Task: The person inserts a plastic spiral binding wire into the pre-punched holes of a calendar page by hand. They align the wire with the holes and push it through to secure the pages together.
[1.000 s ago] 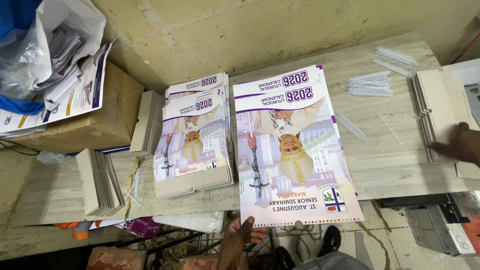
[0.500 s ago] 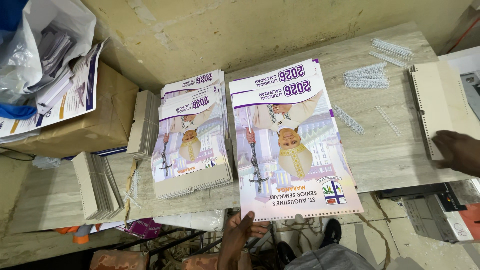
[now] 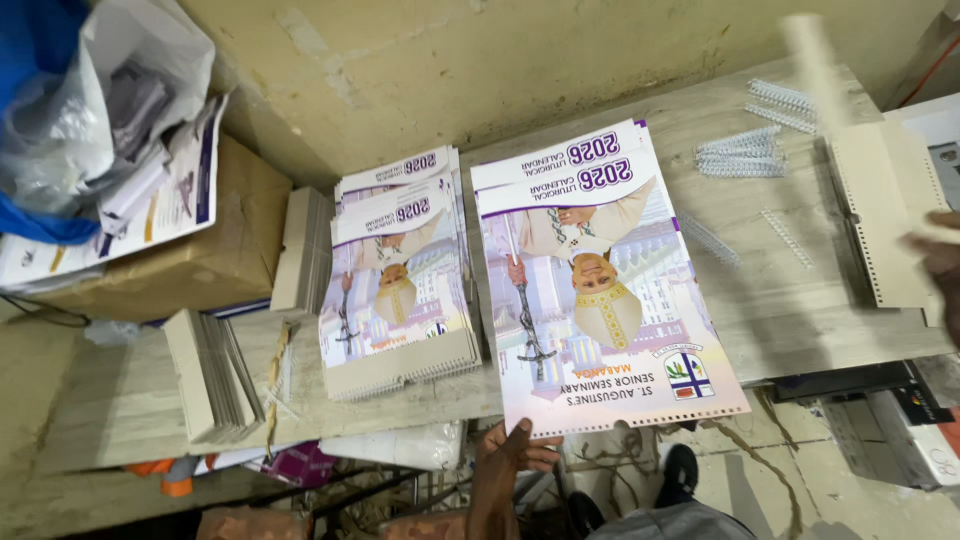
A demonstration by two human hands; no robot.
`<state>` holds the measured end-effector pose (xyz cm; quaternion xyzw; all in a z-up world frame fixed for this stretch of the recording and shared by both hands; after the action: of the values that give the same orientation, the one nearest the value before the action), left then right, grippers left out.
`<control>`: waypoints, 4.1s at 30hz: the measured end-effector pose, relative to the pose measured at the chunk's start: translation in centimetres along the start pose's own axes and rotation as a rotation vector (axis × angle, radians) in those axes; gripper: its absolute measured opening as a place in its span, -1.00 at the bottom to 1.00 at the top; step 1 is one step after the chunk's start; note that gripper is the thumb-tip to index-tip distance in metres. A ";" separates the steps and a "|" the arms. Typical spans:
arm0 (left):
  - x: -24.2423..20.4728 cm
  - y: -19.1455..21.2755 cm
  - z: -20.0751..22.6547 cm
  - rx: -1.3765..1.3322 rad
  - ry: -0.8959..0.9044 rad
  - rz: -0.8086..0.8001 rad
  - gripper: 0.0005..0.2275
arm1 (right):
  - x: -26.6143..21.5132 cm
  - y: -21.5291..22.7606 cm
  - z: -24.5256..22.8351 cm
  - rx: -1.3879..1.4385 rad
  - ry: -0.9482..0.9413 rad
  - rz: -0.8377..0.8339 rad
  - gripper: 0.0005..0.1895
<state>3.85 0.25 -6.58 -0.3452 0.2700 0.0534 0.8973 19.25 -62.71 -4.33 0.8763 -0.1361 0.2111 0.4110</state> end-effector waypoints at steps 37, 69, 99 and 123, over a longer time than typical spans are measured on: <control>-3.6 -2.1 3.4 0.088 -0.061 0.059 -0.42 | -8.9 -4.7 -20.3 0.385 -0.394 -0.448 -0.75; -2.2 -1.1 1.9 0.053 -0.044 0.110 -0.85 | -7.4 -13.9 -37.2 0.242 0.623 -0.432 -0.49; -2.1 -1.8 2.1 0.196 -0.110 0.036 -0.67 | -19.4 -22.4 -34.9 1.139 -0.854 -0.297 -0.83; -0.8 -1.3 -0.2 0.091 -0.323 0.085 -0.82 | -17.2 -18.7 -34.7 0.747 -0.906 -0.204 -0.63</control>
<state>3.43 -0.79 -5.59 -0.2796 0.1388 0.1336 0.9406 2.93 -22.88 -5.16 0.9730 -0.1295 -0.1908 -0.0060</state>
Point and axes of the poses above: each hand's wrist, its own x-axis towards the middle knuckle, its own y-axis out of the back of the hand, z = x × y, the point moved 3 cm from there along x, towards the middle knuckle, and after that the axes turned 15 degrees about -x, right-handed, at the moved point
